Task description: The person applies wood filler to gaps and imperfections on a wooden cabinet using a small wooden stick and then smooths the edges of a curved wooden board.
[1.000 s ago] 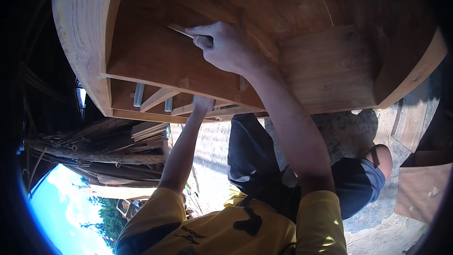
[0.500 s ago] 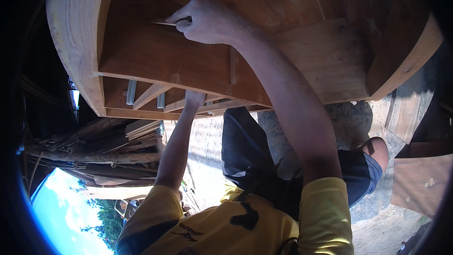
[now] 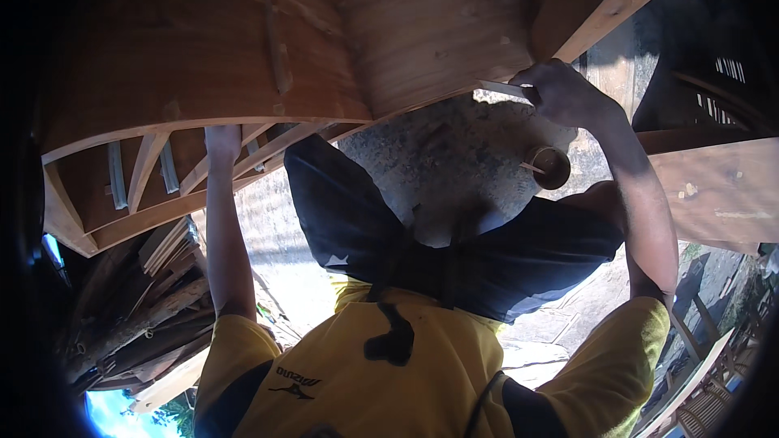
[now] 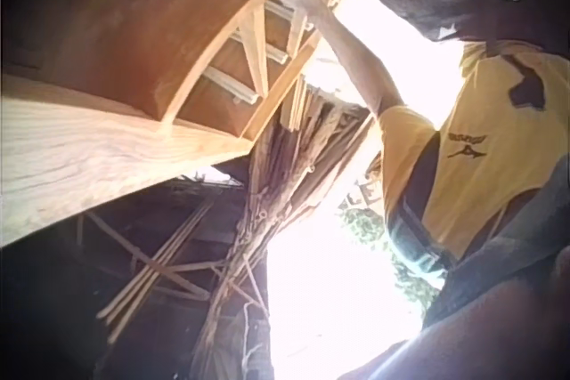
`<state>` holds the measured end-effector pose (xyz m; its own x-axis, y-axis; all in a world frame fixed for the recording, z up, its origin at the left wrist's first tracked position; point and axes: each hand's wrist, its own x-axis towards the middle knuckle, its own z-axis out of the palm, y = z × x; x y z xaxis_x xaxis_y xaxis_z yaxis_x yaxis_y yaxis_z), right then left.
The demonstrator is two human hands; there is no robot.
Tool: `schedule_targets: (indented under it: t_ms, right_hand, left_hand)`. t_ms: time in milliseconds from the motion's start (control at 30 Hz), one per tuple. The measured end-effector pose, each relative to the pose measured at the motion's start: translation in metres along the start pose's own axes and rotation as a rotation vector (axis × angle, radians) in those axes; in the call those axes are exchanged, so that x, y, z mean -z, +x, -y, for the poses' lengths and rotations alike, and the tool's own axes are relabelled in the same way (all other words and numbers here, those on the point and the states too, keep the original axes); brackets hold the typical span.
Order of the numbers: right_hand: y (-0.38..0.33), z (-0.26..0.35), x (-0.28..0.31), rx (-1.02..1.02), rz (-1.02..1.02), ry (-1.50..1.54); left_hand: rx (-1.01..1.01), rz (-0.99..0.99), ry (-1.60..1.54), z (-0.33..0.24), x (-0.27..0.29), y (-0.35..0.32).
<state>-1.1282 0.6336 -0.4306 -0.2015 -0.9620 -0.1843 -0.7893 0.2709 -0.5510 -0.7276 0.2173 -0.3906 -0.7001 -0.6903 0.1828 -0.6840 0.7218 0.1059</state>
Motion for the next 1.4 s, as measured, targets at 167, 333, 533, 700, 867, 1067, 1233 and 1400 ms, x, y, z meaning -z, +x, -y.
schedule_targets:
  t_ms: [167, 333, 533, 700, 867, 1067, 1233, 1400]
  right_hand:
    - [-0.074, -0.02, -0.052, -0.469, 0.328, -0.317]
    - [-0.107, -0.024, -0.089, -0.668, 0.244, -0.348]
    - [-0.128, -0.046, -0.154, -0.753, 0.214, -0.423]
    - [-0.122, -0.054, -0.204, -0.835, 0.132, -0.303]
    - [-0.12, -0.048, -0.218, -0.833, 0.03, -0.282]
    - [-0.164, -0.092, -0.202, -0.699, -0.065, -0.097]
    - [-0.181, -0.064, -0.137, -0.968, 0.065, 0.4]
    - [-0.18, -0.023, -0.089, -0.973, 0.022, 0.707]
  left_hand:
    - [-0.064, -0.028, -0.193, 0.007, 0.0, 0.003]
    - [0.138, -0.091, -0.166, 0.012, -0.005, -0.001]
    - [0.04, -0.104, -0.085, -0.011, 0.001, 0.001]
    - [0.077, -0.119, -0.107, -0.021, 0.003, -0.004]
    - [0.19, -0.076, -0.036, -0.034, 0.017, -0.01]
    - [0.184, -0.035, -0.071, -0.037, 0.014, -0.006]
    - [0.187, -0.059, -0.079, -0.031, 0.015, -0.008]
    - [0.141, -0.091, -0.07, -0.025, 0.008, -0.008]
